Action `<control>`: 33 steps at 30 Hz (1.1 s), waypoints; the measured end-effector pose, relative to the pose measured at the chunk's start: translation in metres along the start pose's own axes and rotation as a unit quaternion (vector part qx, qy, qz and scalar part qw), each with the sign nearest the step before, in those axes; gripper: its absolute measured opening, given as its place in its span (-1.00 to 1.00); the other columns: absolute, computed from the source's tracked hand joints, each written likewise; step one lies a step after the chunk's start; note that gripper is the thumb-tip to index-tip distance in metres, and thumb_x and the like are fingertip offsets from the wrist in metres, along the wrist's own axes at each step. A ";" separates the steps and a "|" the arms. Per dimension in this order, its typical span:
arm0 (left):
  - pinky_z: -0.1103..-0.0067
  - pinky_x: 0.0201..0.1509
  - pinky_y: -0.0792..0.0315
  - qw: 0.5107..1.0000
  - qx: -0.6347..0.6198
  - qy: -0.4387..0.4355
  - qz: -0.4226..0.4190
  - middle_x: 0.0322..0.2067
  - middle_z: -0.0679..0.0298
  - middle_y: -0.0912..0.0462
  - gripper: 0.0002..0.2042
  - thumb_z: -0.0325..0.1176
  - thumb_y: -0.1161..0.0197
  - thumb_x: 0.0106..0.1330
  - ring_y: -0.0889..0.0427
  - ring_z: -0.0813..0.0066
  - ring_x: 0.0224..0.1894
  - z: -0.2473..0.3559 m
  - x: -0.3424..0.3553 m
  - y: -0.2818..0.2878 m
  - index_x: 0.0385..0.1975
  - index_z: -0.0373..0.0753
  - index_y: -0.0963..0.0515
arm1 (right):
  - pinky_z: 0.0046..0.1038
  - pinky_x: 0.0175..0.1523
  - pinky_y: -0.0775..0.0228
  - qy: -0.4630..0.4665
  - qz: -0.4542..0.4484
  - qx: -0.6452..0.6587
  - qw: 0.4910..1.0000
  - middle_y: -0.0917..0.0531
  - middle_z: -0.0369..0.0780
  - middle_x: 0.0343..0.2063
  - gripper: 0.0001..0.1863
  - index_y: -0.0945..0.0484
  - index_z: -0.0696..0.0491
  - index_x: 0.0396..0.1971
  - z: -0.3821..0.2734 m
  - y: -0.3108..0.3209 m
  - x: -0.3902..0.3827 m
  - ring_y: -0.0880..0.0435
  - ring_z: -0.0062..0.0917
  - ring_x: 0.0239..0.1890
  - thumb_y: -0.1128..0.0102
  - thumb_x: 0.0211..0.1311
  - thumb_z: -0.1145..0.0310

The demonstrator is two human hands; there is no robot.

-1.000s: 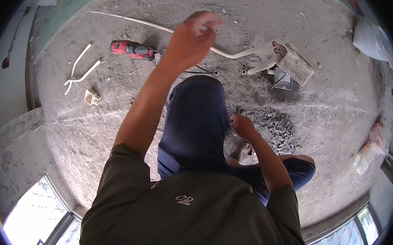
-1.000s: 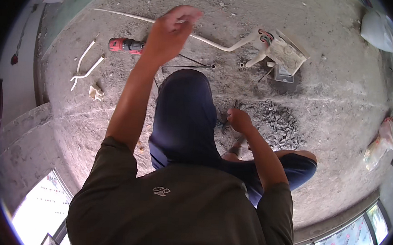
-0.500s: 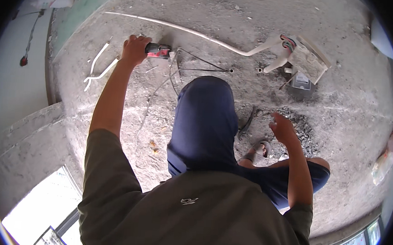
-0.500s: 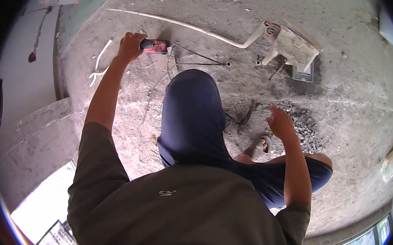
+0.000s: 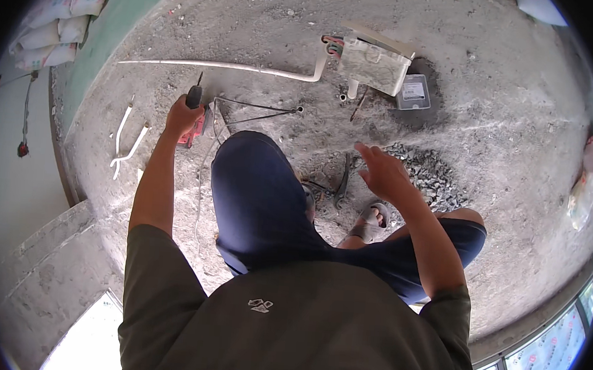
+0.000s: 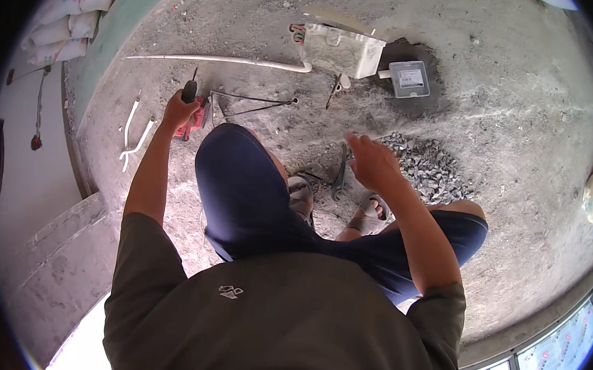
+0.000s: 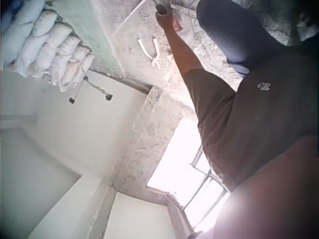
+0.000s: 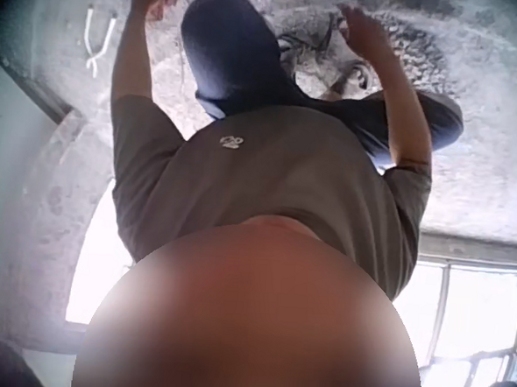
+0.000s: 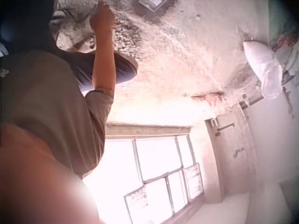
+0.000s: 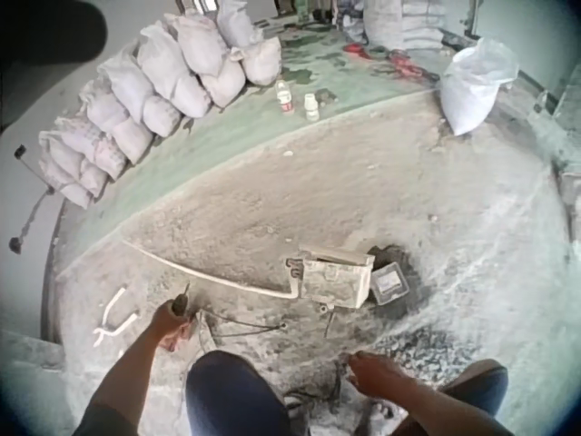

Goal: Connecting electrical wires to a switch and installing it into a wall-mounted box at a renovation site.

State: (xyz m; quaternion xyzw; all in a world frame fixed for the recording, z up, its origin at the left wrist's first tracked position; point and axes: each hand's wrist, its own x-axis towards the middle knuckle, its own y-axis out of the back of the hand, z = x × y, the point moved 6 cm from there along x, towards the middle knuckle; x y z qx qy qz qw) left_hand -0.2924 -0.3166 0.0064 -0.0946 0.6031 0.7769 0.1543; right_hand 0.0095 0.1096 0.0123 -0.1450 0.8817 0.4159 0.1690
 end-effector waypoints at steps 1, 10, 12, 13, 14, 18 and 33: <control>0.34 -0.25 -0.49 1.000 0.001 -0.009 0.002 -0.45 0.03 -0.64 -0.63 -0.18 -0.34 -0.06 -0.64 0.13 -0.38 0.005 0.000 -0.003 -0.33 -0.31 -0.53 | -0.16 0.01 -0.44 0.002 -0.025 -0.010 1.000 -0.53 -0.06 -0.07 -0.40 -0.26 -0.02 0.20 -0.001 -0.003 0.001 -0.57 -0.10 -0.05 -0.24 0.15 0.33; 0.36 -0.21 -0.50 0.998 -0.055 0.033 0.012 -0.41 0.04 -0.65 -0.58 -0.16 -0.42 -0.10 -0.66 0.16 -0.32 0.000 -0.006 0.009 -0.34 -0.34 -0.54 | -0.19 -0.04 -0.48 0.064 -0.044 -0.043 0.996 -0.56 -0.06 -0.12 -0.54 -0.38 0.05 0.06 -0.022 0.009 0.006 -0.61 -0.11 -0.11 -0.23 0.16 0.31; 0.35 -0.16 -0.51 0.999 -0.003 0.031 -0.019 -0.38 0.03 -0.67 -0.53 -0.14 -0.47 -0.13 -0.67 0.15 -0.27 -0.031 0.007 0.027 -0.28 -0.32 -0.56 | -0.20 -0.02 -0.46 0.072 0.003 -0.037 0.997 -0.56 -0.07 -0.13 -0.54 -0.39 0.05 0.05 -0.022 0.020 0.002 -0.61 -0.15 -0.10 -0.25 0.14 0.32; 0.34 -0.13 -0.51 0.997 0.064 0.026 -0.037 -0.36 0.04 -0.67 -0.50 -0.13 -0.50 -0.15 -0.67 0.14 -0.24 -0.058 0.018 0.037 -0.23 -0.29 -0.57 | -0.21 -0.01 -0.45 0.067 -0.001 -0.035 0.997 -0.56 -0.07 -0.13 -0.53 -0.39 0.04 0.05 -0.022 0.024 0.000 -0.60 -0.16 -0.09 -0.26 0.13 0.32; 0.34 -0.13 -0.51 0.996 0.064 0.038 -0.038 -0.36 0.04 -0.67 -0.50 -0.13 -0.50 -0.15 -0.67 0.14 -0.24 -0.063 0.019 0.040 -0.23 -0.29 -0.57 | -0.21 -0.01 -0.45 0.050 -0.008 -0.037 0.998 -0.56 -0.07 -0.12 -0.53 -0.39 0.04 0.06 -0.015 0.022 -0.003 -0.60 -0.16 -0.08 -0.27 0.13 0.33; 0.32 -0.03 -0.49 0.987 0.160 -0.003 0.008 -0.21 0.08 -0.66 -0.47 -0.22 -0.47 -0.09 -0.63 0.08 -0.12 -0.067 0.017 0.065 -0.05 -0.19 -0.53 | -0.19 -0.01 -0.44 0.048 -0.038 -0.030 0.998 -0.56 -0.07 -0.12 -0.53 -0.39 0.03 0.06 -0.006 0.009 -0.009 -0.58 -0.13 -0.07 -0.26 0.13 0.34; 0.20 0.23 -0.28 0.967 0.197 -0.059 0.153 0.11 0.23 -0.48 -0.32 -0.24 -0.42 0.00 -0.37 0.16 0.22 -0.062 0.019 0.070 0.21 0.09 -0.33 | -0.18 0.03 -0.41 -0.021 -0.071 -0.024 0.997 -0.57 -0.05 -0.11 -0.51 -0.38 0.04 0.09 0.015 -0.022 -0.013 -0.56 -0.10 -0.05 -0.24 0.13 0.36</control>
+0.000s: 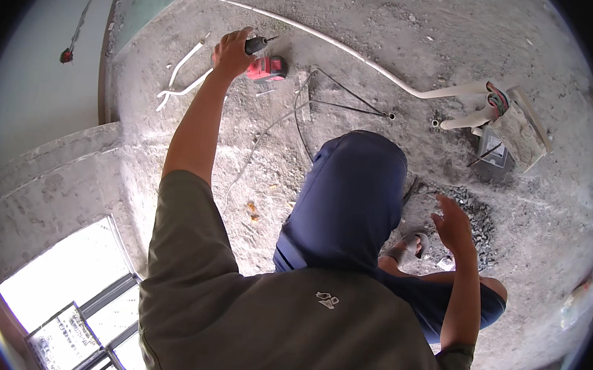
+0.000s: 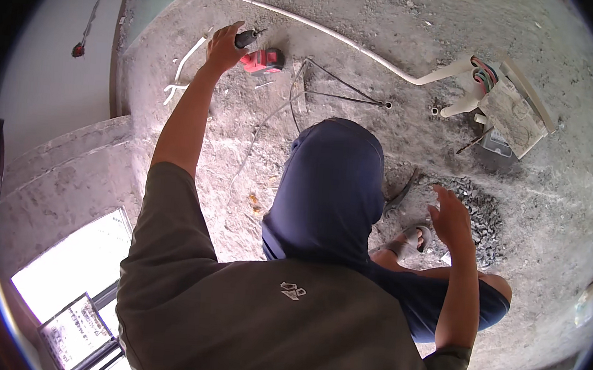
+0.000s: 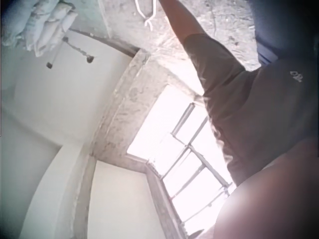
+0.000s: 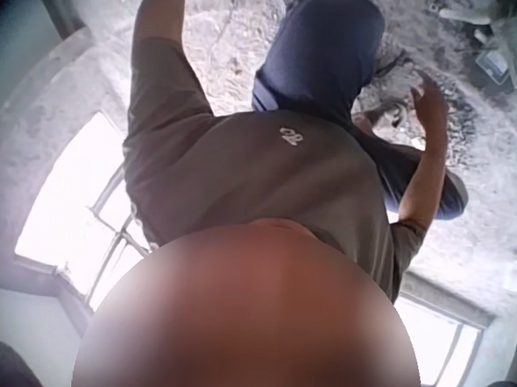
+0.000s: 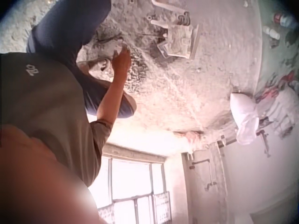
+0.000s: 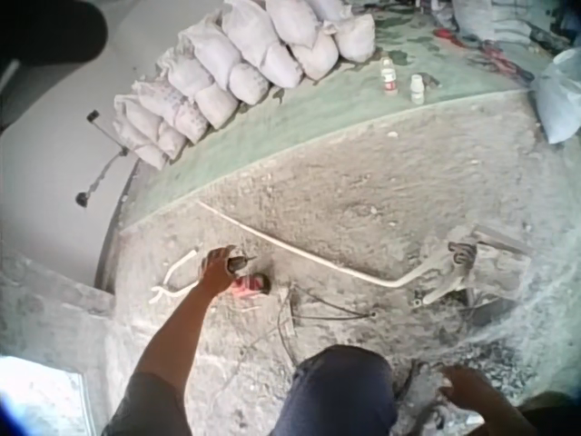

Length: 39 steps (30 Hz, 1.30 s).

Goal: Connecting electrical wires to a switch and installing it into a wall-mounted box at a renovation site.

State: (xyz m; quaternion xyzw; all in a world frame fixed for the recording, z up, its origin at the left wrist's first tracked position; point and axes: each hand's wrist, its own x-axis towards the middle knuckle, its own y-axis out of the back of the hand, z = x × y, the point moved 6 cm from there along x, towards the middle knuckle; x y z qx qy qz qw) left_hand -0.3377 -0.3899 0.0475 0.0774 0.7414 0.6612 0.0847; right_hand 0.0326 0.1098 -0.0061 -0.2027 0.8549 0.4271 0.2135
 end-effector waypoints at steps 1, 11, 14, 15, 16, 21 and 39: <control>0.20 0.23 -0.26 1.000 0.006 0.005 -0.014 0.11 0.24 -0.47 -0.31 -0.26 -0.42 0.00 -0.36 0.17 0.23 0.001 -0.006 0.000 0.22 0.10 -0.32 | -0.18 0.03 -0.41 -0.003 -0.002 -0.001 1.000 -0.57 -0.05 -0.11 -0.51 -0.38 0.04 0.09 0.005 -0.004 0.000 -0.56 -0.10 -0.05 -0.24 0.13 0.36; 0.10 0.30 -0.13 0.988 -0.036 -0.045 0.141 0.11 0.29 -0.43 -0.33 -0.30 -0.38 0.03 -0.27 0.16 0.26 0.011 -0.057 0.014 0.22 0.07 -0.31 | -0.24 0.10 -0.39 -0.076 -0.041 0.046 0.995 -0.52 -0.04 0.06 -0.50 -0.42 0.05 0.10 0.024 -0.019 -0.005 -0.54 -0.13 0.05 -0.26 0.11 0.36; 0.17 0.24 -0.23 0.962 -0.094 -0.042 0.252 0.05 0.28 -0.45 -0.44 -0.35 -0.32 0.05 -0.34 0.10 0.16 0.036 -0.099 0.013 0.14 0.00 -0.38 | -0.25 0.04 -0.41 -0.082 -0.026 0.054 0.995 -0.54 -0.06 0.03 -0.50 -0.42 0.02 0.10 0.033 -0.025 -0.016 -0.59 -0.17 -0.06 -0.27 0.11 0.38; 0.22 0.18 -0.30 0.966 -0.097 -0.025 0.237 0.01 0.24 -0.47 -0.54 -0.36 -0.27 0.09 -0.39 0.09 0.10 0.033 -0.116 -0.003 0.06 -0.04 -0.43 | -0.28 -0.03 -0.45 -0.080 -0.024 0.063 0.995 -0.55 -0.07 0.03 -0.51 -0.42 0.04 0.10 0.030 -0.026 -0.016 -0.62 -0.22 -0.14 -0.26 0.12 0.41; 0.26 0.13 -0.36 0.970 -0.097 -0.007 0.221 -0.03 0.21 -0.50 -0.63 -0.37 -0.22 0.13 -0.45 0.09 0.04 0.026 -0.134 -0.023 -0.01 -0.08 -0.48 | -0.31 -0.11 -0.48 -0.075 -0.022 0.073 0.994 -0.55 -0.08 0.02 -0.51 -0.42 0.05 0.10 0.027 -0.026 -0.015 -0.64 -0.27 -0.23 -0.24 0.13 0.44; 0.23 0.02 -0.45 0.981 -0.097 0.134 -0.099 -0.12 0.08 -0.57 -0.77 -0.31 -0.08 0.24 -0.55 0.07 -0.05 -0.022 -0.120 -0.142 -0.15 -0.15 -0.54 | -0.21 0.12 -0.36 -0.100 -0.049 0.005 0.994 -0.55 -0.04 -0.01 -0.55 -0.42 0.09 0.08 0.023 -0.034 -0.022 -0.52 -0.12 0.04 -0.20 0.17 0.38; 0.10 -0.11 -0.46 0.975 -0.079 0.178 -0.107 -0.17 -0.05 -0.57 -0.79 -0.36 0.03 0.29 -0.60 -0.07 -0.16 -0.025 -0.123 -0.170 -0.11 -0.18 -0.40 | -0.17 0.03 -0.39 -0.153 -0.027 0.045 0.987 -0.56 -0.01 -0.10 -0.58 -0.43 0.09 0.03 0.004 -0.047 -0.054 -0.53 -0.06 -0.02 -0.19 0.15 0.38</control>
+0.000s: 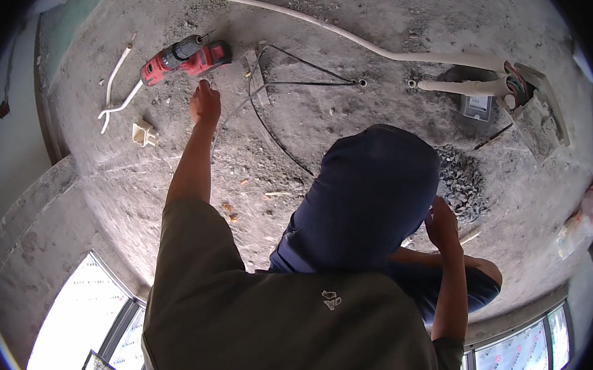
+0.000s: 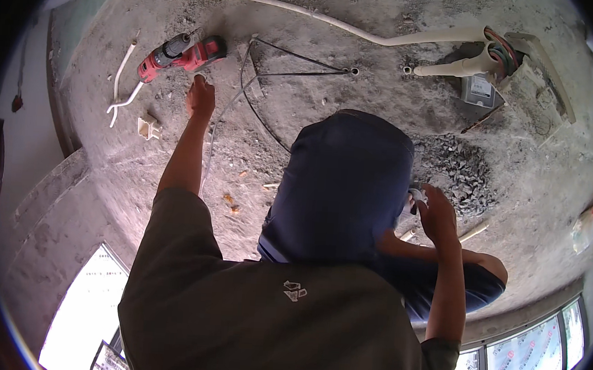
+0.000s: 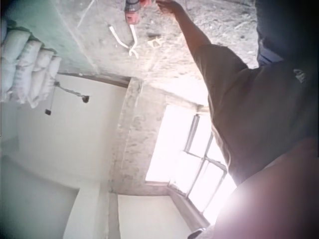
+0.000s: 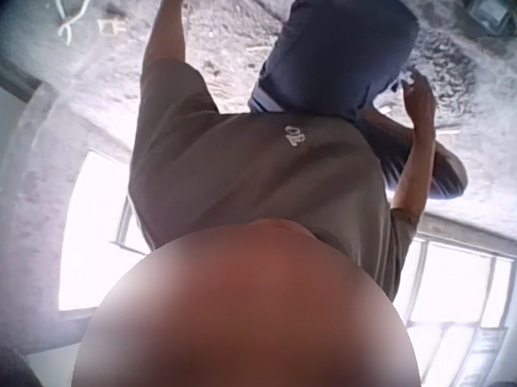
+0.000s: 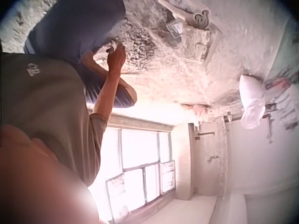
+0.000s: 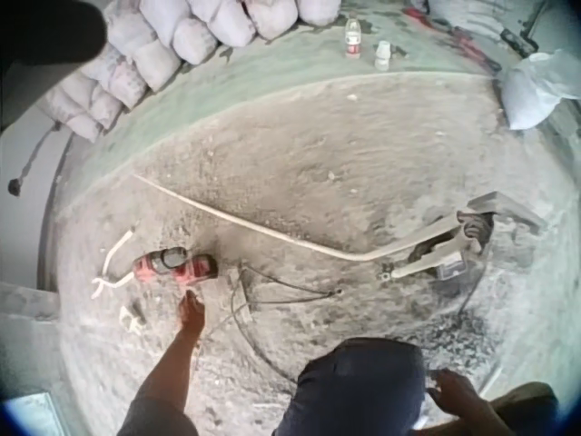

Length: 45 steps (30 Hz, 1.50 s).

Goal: Connecting electrical wires to a switch and installing it into a wall-mounted box at a renovation site.

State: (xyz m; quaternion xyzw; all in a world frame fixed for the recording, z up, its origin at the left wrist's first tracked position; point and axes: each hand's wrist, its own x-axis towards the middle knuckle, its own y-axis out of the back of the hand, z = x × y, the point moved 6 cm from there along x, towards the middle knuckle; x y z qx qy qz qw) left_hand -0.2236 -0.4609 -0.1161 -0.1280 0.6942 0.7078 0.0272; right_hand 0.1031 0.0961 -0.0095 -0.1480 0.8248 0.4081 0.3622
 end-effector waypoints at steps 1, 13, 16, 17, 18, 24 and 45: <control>0.10 -0.11 -0.46 1.000 0.000 -0.004 0.002 -0.17 -0.05 -0.57 -0.79 -0.36 0.03 0.29 -0.60 -0.07 -0.16 -0.002 -0.006 0.009 -0.11 -0.18 -0.40 | -0.18 0.03 -0.39 0.013 0.012 -0.005 1.000 -0.56 -0.01 -0.10 -0.58 -0.43 0.09 0.04 -0.001 0.001 0.001 -0.53 -0.07 -0.02 -0.19 0.15 0.37; 0.35 0.13 -0.39 0.928 0.136 -0.279 0.205 -0.11 0.35 -0.63 -0.54 -0.01 -0.40 0.00 -0.47 0.22 0.02 0.087 0.020 0.208 -0.09 -0.03 -0.58 | -0.23 0.10 -0.37 0.089 0.014 -0.015 0.996 -0.55 -0.05 -0.02 -0.56 -0.42 0.07 0.08 -0.029 0.022 0.018 -0.53 -0.11 0.03 -0.19 0.17 0.39; 0.31 0.05 -0.45 0.954 0.151 -0.242 0.088 -0.05 0.21 -0.59 -0.49 0.02 -0.43 -0.04 -0.53 0.13 -0.06 0.094 0.040 0.202 -0.08 -0.04 -0.59 | -0.22 0.10 -0.37 0.092 0.037 -0.041 0.994 -0.55 -0.06 -0.03 -0.56 -0.41 0.07 0.08 -0.024 0.039 0.015 -0.53 -0.11 0.03 -0.19 0.16 0.39; 0.29 0.00 -0.48 0.962 0.161 -0.218 0.026 -0.08 0.15 -0.59 -0.49 0.02 -0.43 -0.05 -0.55 0.10 -0.09 0.101 0.043 0.199 -0.07 -0.02 -0.60 | -0.22 0.09 -0.38 0.102 0.036 -0.044 0.993 -0.55 -0.06 -0.04 -0.56 -0.42 0.06 0.07 -0.025 0.045 0.011 -0.53 -0.12 0.03 -0.20 0.16 0.39; 0.26 -0.07 -0.51 0.970 0.174 -0.171 0.006 -0.18 0.04 -0.57 -0.48 0.04 -0.45 -0.09 -0.58 0.05 -0.13 0.105 0.046 0.194 -0.08 0.01 -0.60 | -0.22 0.09 -0.38 0.106 0.039 -0.049 0.992 -0.55 -0.06 -0.04 -0.56 -0.42 0.06 0.07 -0.022 0.051 0.009 -0.53 -0.12 0.02 -0.21 0.16 0.39; 0.24 -0.03 -0.52 0.959 0.232 -0.147 -0.063 -0.20 -0.02 -0.53 -0.55 0.00 -0.36 -0.05 -0.60 -0.02 -0.12 0.092 0.038 0.181 -0.14 -0.04 -0.58 | -0.18 0.01 -0.45 0.160 0.034 -0.043 0.986 -0.59 -0.05 -0.16 -0.64 -0.45 0.10 -0.03 -0.026 0.037 0.015 -0.60 -0.11 -0.10 -0.14 0.14 0.40; 0.46 -0.49 -0.40 0.968 -0.186 -0.124 -0.115 -0.69 0.28 -0.60 -0.64 -0.11 -0.41 0.06 -0.54 0.53 -0.62 0.291 -0.289 0.650 -0.68 -0.30 -0.54 | -0.30 -0.14 -0.51 0.029 0.270 0.341 0.900 -0.58 -0.06 -0.15 -0.52 -0.38 0.06 0.06 -0.030 0.262 -0.407 -0.68 -0.28 -0.27 -0.28 0.16 0.27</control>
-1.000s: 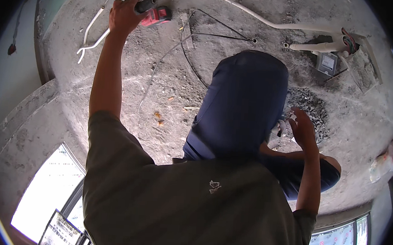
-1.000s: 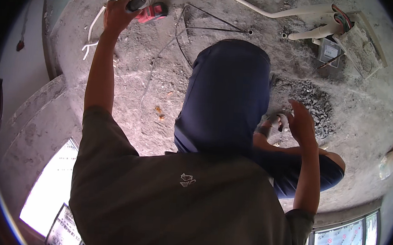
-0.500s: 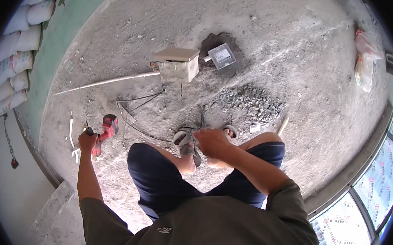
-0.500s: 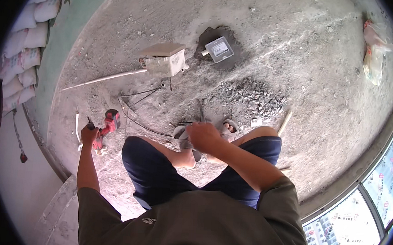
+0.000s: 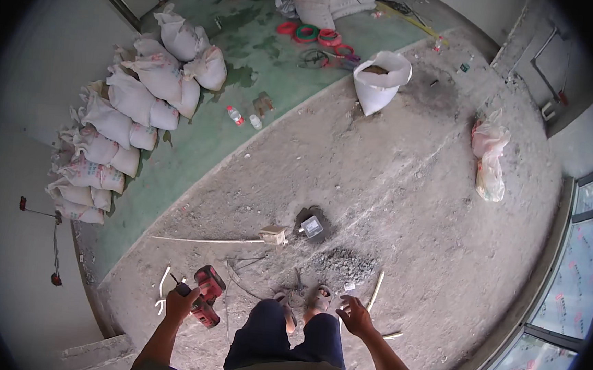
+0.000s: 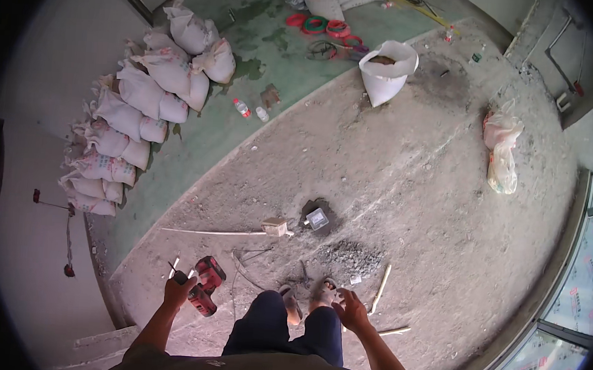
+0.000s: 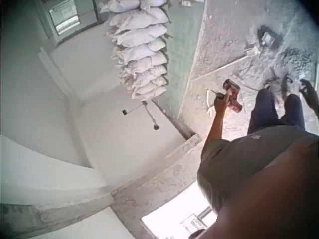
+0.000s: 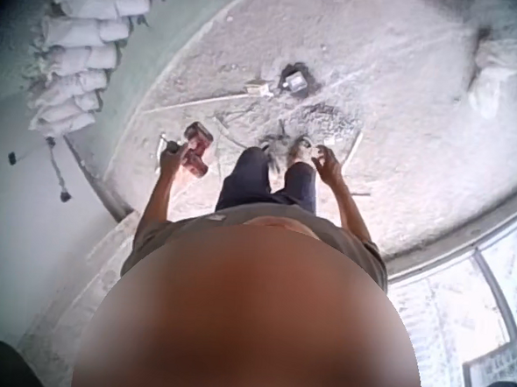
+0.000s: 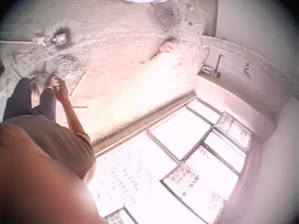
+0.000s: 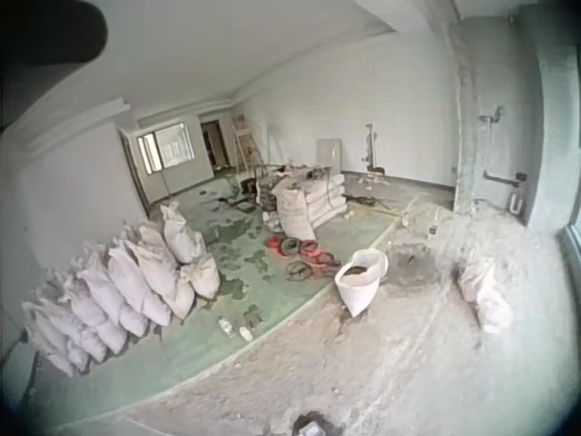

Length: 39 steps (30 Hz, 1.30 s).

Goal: Connecting electrical wires to a switch and installing it into a wall-mounted box at a renovation site.

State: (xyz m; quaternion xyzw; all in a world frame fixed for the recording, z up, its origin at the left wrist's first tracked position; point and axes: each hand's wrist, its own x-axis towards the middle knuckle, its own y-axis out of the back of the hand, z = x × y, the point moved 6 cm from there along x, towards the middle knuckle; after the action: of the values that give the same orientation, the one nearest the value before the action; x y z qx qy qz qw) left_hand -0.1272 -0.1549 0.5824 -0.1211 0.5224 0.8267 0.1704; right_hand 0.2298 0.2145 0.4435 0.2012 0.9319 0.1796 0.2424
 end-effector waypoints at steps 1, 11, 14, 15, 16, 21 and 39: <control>0.47 -0.50 -0.38 0.998 -0.058 -0.020 -0.009 -0.69 0.28 -0.60 -0.65 -0.12 -0.41 0.08 -0.53 0.56 -0.62 0.023 -0.013 0.000 -0.68 -0.29 -0.54 | -0.30 -0.12 -0.51 0.062 0.023 -0.036 0.997 -0.57 -0.08 -0.12 -0.45 -0.36 0.05 0.09 -0.029 0.022 -0.012 -0.66 -0.27 -0.24 -0.33 0.12 0.28; 0.60 -0.36 -0.40 0.812 -0.484 0.043 -0.324 -0.43 0.34 -0.62 -0.66 -0.09 -0.43 0.09 -0.57 0.59 -0.43 0.305 -0.082 -0.083 -0.31 -0.22 -0.60 | -0.01 0.30 -0.11 0.371 0.215 -0.272 0.861 -0.40 -0.04 0.14 -0.25 -0.26 0.03 0.23 -0.251 0.130 0.021 -0.37 -0.13 0.20 -0.29 -0.05 0.29; 0.61 -0.35 -0.38 0.784 -0.495 0.034 -0.374 -0.39 0.35 -0.62 -0.61 -0.05 -0.38 0.15 -0.55 0.59 -0.42 0.369 -0.068 -0.108 -0.22 -0.24 -0.58 | -0.17 0.16 -0.29 0.356 0.215 -0.250 0.874 -0.64 -0.17 -0.32 -0.57 -0.53 0.05 -0.10 -0.245 0.170 0.049 -0.61 -0.24 -0.18 -0.22 -0.07 0.31; 0.62 -0.40 -0.34 0.784 -0.467 0.012 -0.409 -0.43 0.37 -0.59 -0.61 -0.01 -0.35 0.17 -0.50 0.62 -0.47 0.390 -0.056 -0.121 -0.23 -0.22 -0.57 | -0.20 0.10 -0.34 0.357 0.216 -0.229 0.879 -0.64 -0.17 -0.34 -0.59 -0.53 0.06 -0.12 -0.238 0.184 0.060 -0.62 -0.22 -0.21 -0.23 -0.07 0.33; 0.64 -0.46 -0.29 0.780 -0.441 -0.009 -0.444 -0.47 0.40 -0.55 -0.60 0.03 -0.33 0.19 -0.46 0.65 -0.51 0.404 -0.043 -0.137 -0.24 -0.21 -0.57 | -0.23 0.05 -0.39 0.358 0.214 -0.211 0.884 -0.65 -0.17 -0.37 -0.60 -0.53 0.06 -0.14 -0.231 0.201 0.072 -0.62 -0.20 -0.23 -0.24 -0.08 0.34; 0.58 -0.43 -0.30 0.857 -0.175 -0.165 -0.455 -0.58 0.33 -0.53 -0.60 0.06 -0.17 0.28 -0.44 0.57 -0.51 0.447 0.070 -0.223 -0.37 -0.22 -0.60 | -0.23 -0.14 -0.51 0.163 0.198 -0.079 0.963 -0.69 -0.09 -0.26 -0.59 -0.58 0.06 -0.10 -0.097 0.278 0.137 -0.67 -0.15 -0.23 -0.35 -0.03 0.36; 0.27 -0.04 -0.46 0.927 -0.144 -0.189 -0.289 -0.16 0.15 -0.66 -0.74 -0.24 -0.10 0.21 -0.62 0.13 -0.07 0.403 0.223 -0.321 -0.18 -0.13 -0.62 | -0.46 -0.53 -0.42 -0.321 -0.087 0.001 0.943 -0.54 -0.30 -0.66 -0.78 -0.51 0.08 -0.39 -0.074 0.410 0.424 -0.56 -0.54 -0.63 -0.33 -0.09 0.52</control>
State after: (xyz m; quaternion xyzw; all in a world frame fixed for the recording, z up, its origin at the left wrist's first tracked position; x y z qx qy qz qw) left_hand -0.2083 0.3720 0.4052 -0.1321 0.2979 0.8155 0.4783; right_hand -0.0304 0.7435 0.5206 0.1669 0.8186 0.0824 0.5433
